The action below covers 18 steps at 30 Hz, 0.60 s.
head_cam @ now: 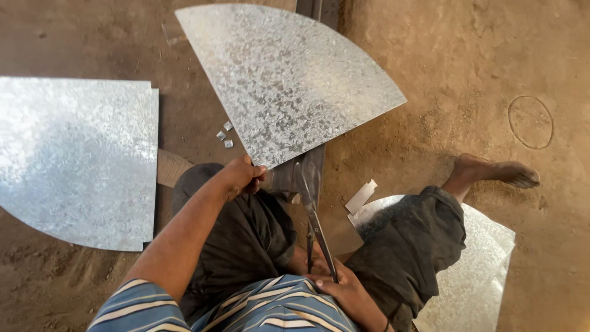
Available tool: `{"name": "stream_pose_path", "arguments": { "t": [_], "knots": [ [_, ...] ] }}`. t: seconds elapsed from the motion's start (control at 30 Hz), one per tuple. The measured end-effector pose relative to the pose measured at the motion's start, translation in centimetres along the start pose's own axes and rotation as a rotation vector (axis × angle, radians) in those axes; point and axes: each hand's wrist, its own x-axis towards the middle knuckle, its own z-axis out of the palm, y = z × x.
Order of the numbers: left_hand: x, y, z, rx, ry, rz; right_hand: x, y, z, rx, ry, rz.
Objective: The person sits on the ground cutting a fan-shaped galvanized sheet metal piece with hand snips, trimming along the curved edge and removing small offcuts. They reposition and rotate the sheet repeatedly on their lap and the ground while continuing to trim the edge.
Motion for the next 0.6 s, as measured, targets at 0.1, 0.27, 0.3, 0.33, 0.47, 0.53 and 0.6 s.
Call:
{"name": "stream_pose_path", "arguments": {
  "t": [0.1,0.27,0.3,0.33,0.47,0.53,0.6],
  "knots": [
    [0.1,-0.4,-0.5,0.017,-0.05,-0.023,2.3,0.7,0.1,-0.204,0.001,-0.044],
    [-1.3,-1.2,0.4,0.139,-0.051,0.016,-0.7,-2.3,-0.3,-0.518,0.025,-0.034],
    [-1.2,-1.3,0.3,0.158,-0.021,0.008,-1.0,-2.7,-0.2,-0.532,0.034,0.023],
    [-1.1,-1.5,0.2,0.168,0.006,-0.003,-1.2,-3.2,-0.2,-0.554,0.045,0.087],
    [-1.0,-3.0,0.4,0.078,-0.002,0.003,-0.2,-3.3,2.1,-0.612,0.063,-0.004],
    [-0.8,-3.6,0.7,0.065,0.007,0.004,0.8,-3.1,3.2,-0.657,0.099,-0.061],
    [-1.1,-4.1,1.1,0.046,0.036,0.034,1.5,-2.6,4.4,-0.583,0.11,-0.105]
  ]
}}
